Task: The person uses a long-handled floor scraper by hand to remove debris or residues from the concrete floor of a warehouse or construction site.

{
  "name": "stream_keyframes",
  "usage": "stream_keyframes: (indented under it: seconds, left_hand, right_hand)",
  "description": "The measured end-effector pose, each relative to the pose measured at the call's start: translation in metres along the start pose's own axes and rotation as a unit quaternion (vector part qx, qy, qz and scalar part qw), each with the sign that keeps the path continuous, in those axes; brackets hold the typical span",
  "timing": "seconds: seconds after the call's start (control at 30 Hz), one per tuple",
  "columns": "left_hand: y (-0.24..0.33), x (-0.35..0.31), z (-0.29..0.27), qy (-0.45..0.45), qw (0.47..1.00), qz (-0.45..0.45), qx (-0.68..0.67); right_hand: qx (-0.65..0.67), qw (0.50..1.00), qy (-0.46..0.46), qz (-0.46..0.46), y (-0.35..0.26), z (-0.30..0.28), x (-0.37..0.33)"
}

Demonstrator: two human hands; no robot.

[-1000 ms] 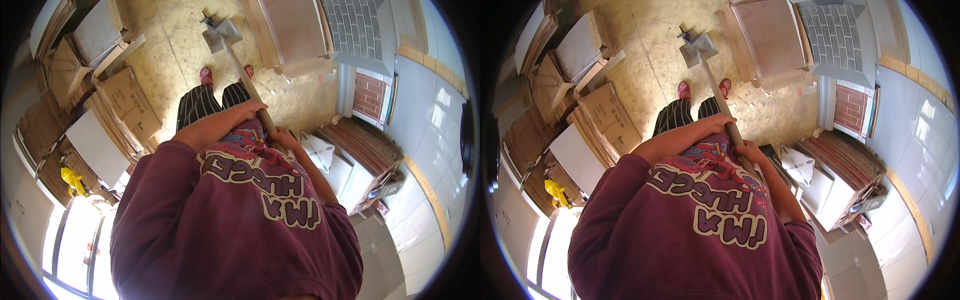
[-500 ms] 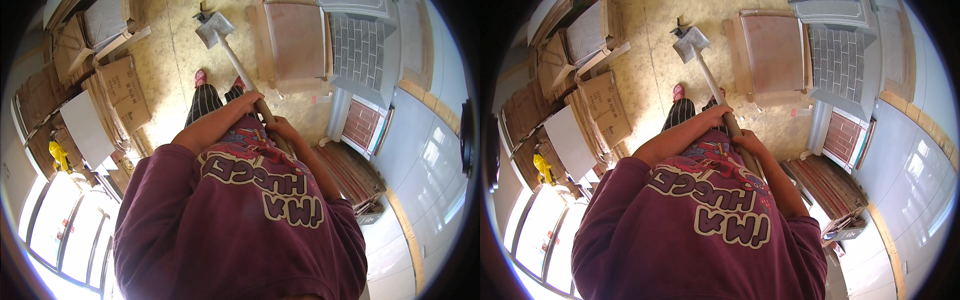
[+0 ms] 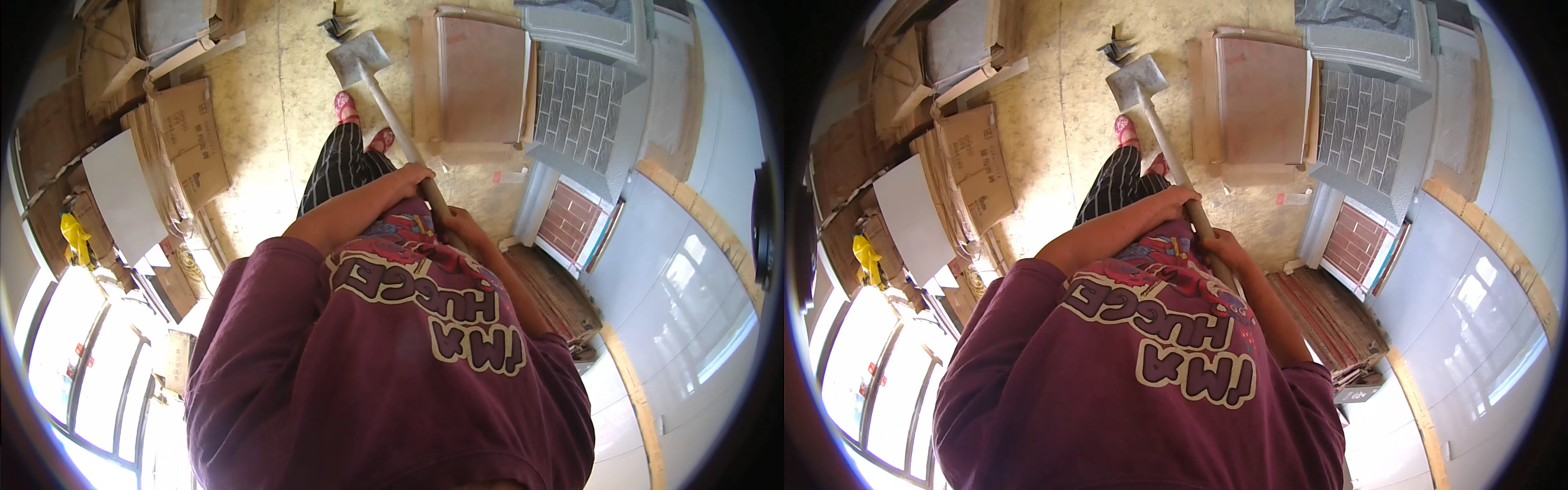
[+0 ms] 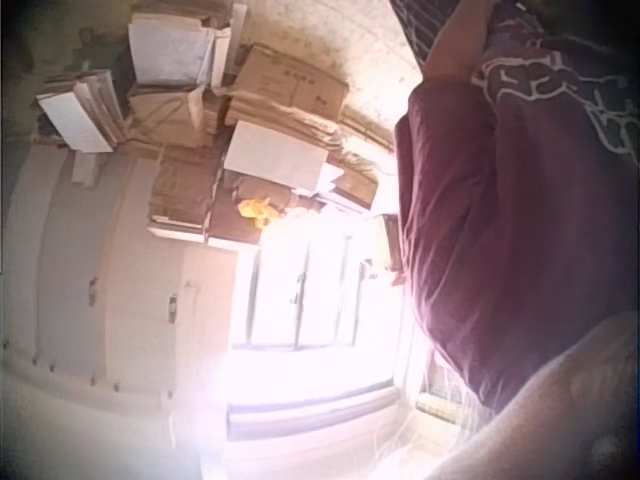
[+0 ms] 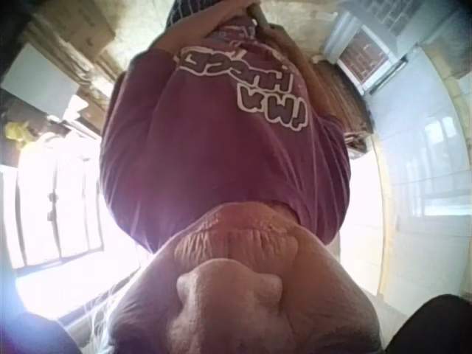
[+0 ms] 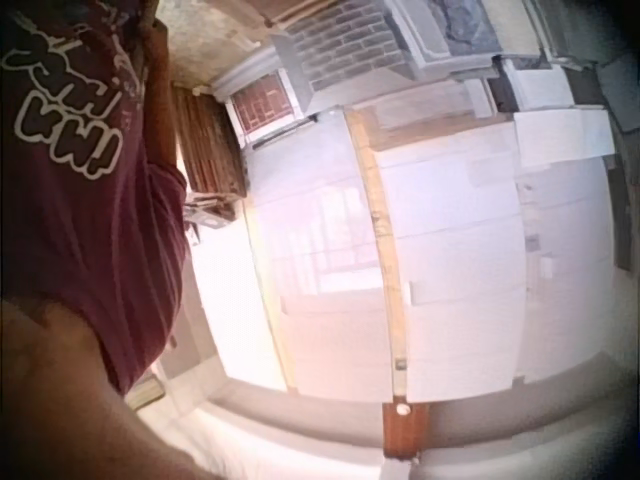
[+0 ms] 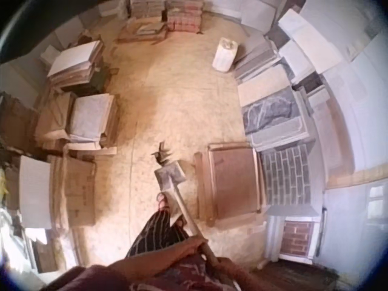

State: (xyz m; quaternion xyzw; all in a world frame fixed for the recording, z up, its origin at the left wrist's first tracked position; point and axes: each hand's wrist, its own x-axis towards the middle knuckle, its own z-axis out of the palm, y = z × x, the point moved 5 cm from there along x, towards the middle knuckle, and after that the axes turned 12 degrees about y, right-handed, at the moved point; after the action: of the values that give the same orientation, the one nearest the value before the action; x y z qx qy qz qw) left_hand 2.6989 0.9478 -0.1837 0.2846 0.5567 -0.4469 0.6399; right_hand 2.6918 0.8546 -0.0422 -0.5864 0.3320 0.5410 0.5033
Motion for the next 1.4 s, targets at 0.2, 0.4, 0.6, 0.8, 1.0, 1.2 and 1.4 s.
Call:
stream_keyframes:
  seconds: [0.2, 0.4, 0.6, 0.8, 1.0, 1.2, 1.4]
  left_hand:
    - [0.036, 0.006, -0.014, 0.014, 0.999, 0.028, -0.018]
    - [0.084, -0.018, -0.022, 0.034, 0.997, 0.073, -0.015]
    - [0.114, -0.02, -0.022, 0.025, 0.997, 0.065, -0.029]
    - [0.141, -0.013, -0.006, 0.038, 0.995, 0.077, -0.056]
    - [0.178, -0.006, 0.023, 0.042, 0.99, 0.072, -0.116]
    - [0.224, -0.027, 0.048, 0.048, 0.965, 0.117, -0.228]
    - [0.254, -0.024, 0.058, 0.026, 0.941, 0.131, -0.311]
  right_hand:
    - [-0.019, 1.0, -0.007, -0.013, -0.043, 0.021, 0.01]
    - [-0.053, 0.998, 0.005, -0.016, -0.08, 0.035, 0.027]
    - [-0.056, 0.998, 0.001, -0.005, -0.107, 0.037, 0.037]
    - [-0.106, 0.994, -0.003, -0.024, -0.155, 0.028, 0.04]
    - [-0.169, 0.984, -0.025, -0.042, -0.207, 0.001, 0.05]
    - [-0.221, 0.972, -0.054, -0.056, -0.252, -0.022, 0.08]
    - [-0.249, 0.966, -0.056, -0.049, -0.299, -0.016, 0.094]
